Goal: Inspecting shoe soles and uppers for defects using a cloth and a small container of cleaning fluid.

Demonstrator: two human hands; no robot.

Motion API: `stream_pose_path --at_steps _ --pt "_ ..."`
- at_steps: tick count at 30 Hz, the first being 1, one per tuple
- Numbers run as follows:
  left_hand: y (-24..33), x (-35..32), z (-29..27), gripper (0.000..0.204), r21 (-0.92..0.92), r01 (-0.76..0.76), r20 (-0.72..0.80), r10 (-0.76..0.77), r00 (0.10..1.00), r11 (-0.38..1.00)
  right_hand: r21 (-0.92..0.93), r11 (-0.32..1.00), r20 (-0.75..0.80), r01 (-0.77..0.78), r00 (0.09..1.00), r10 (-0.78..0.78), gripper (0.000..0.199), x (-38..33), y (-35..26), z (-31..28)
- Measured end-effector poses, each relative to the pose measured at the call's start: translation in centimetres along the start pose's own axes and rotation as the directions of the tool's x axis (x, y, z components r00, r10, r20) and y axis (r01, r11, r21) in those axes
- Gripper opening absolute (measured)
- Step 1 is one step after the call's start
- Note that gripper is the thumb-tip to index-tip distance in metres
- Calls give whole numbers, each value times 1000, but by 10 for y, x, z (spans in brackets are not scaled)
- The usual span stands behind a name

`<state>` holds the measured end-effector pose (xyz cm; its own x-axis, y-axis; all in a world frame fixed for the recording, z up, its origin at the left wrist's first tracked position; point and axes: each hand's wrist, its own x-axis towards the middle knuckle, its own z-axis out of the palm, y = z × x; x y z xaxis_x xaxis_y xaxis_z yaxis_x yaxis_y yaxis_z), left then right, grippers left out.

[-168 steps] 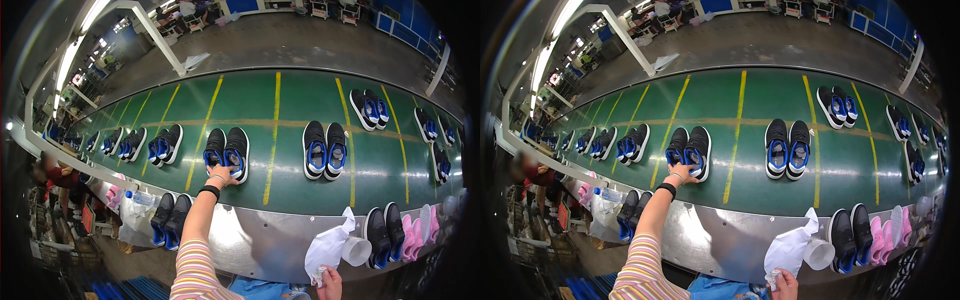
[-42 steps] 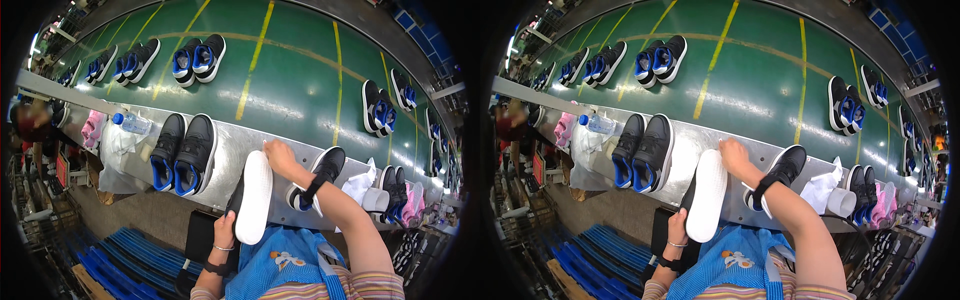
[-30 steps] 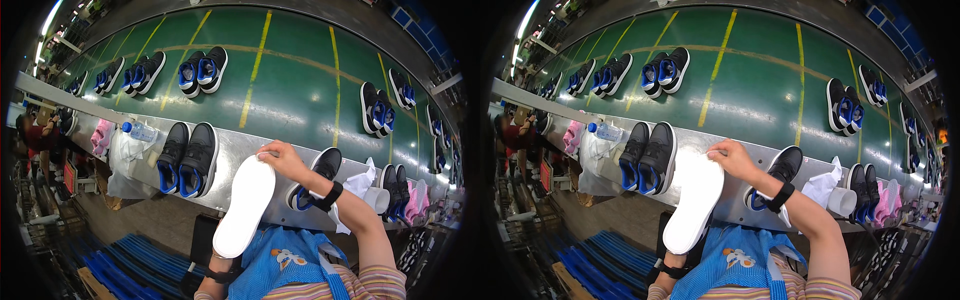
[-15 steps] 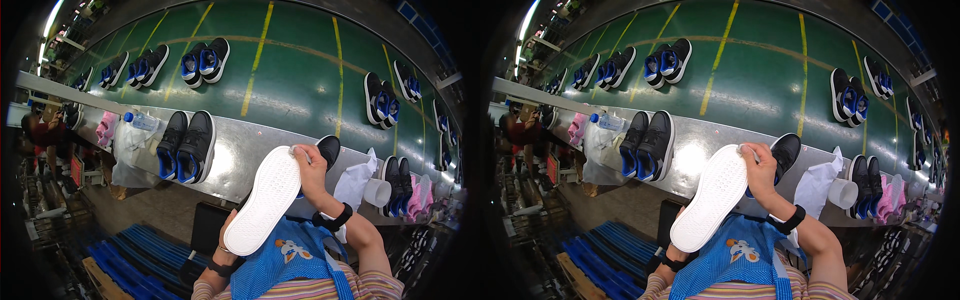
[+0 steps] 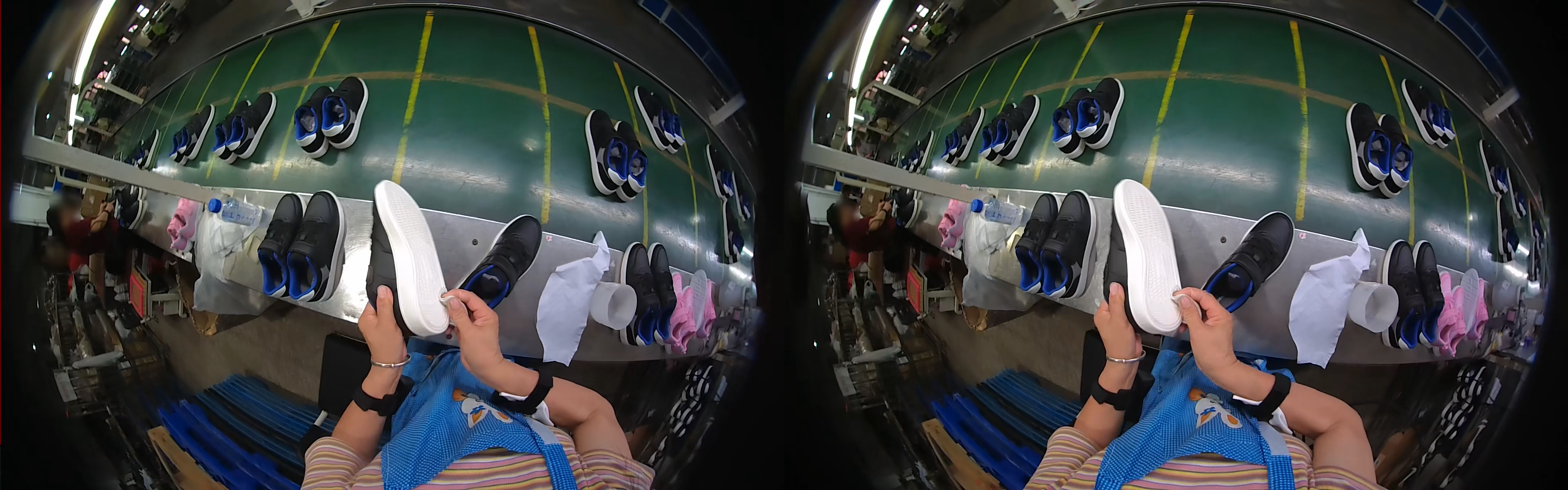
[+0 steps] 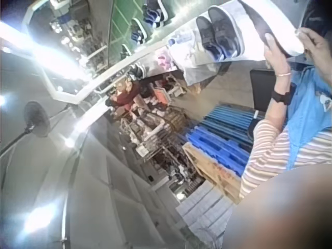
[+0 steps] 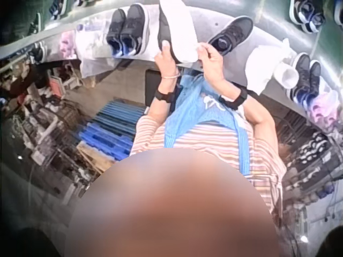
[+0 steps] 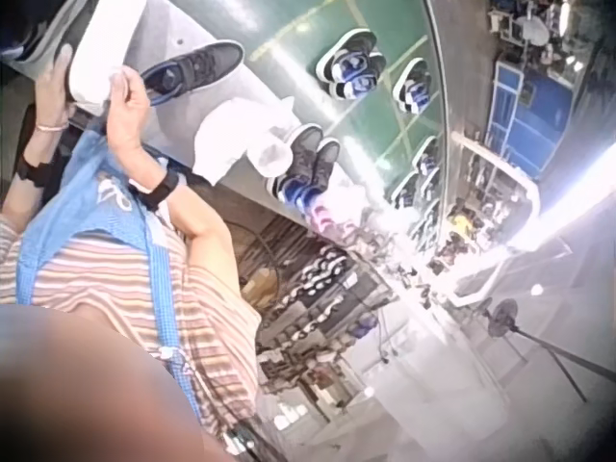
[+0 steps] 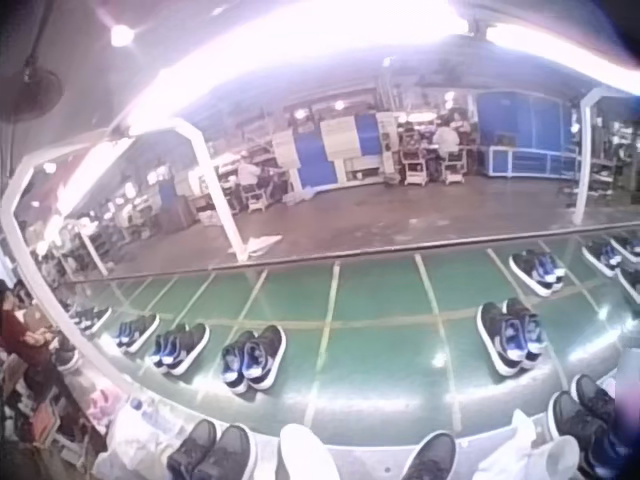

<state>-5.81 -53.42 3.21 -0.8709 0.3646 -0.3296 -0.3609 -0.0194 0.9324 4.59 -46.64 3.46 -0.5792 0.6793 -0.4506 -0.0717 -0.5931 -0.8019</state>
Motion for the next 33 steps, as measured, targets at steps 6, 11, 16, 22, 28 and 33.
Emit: stream_pose_path --at_steps 6,11,16,22,28,33 --pt "6 -4 38 21 490 -546 224 507 832 680 400 911 -86 -102 985 148 12 -2 4 -5" --pt "-13 17 38 21 506 -861 677 598 429 45 544 835 83 -75 996 35 13 -16 -58 -4" --pt "-56 38 34 29 633 -769 762 241 600 -88 416 905 -114 84 993 -40 12 -28 -70 -66" --pt "-52 23 68 55 797 -586 534 -285 796 -147 403 914 -204 41 978 46 13 -63 -40 -129" --pt "-9 78 134 42 724 -689 686 -75 724 -33 373 926 -225 49 974 39 14 -79 -35 -150" --pt "31 195 311 44 754 -656 655 -50 754 -9 285 958 -349 20 933 84 22 -73 -39 -144"
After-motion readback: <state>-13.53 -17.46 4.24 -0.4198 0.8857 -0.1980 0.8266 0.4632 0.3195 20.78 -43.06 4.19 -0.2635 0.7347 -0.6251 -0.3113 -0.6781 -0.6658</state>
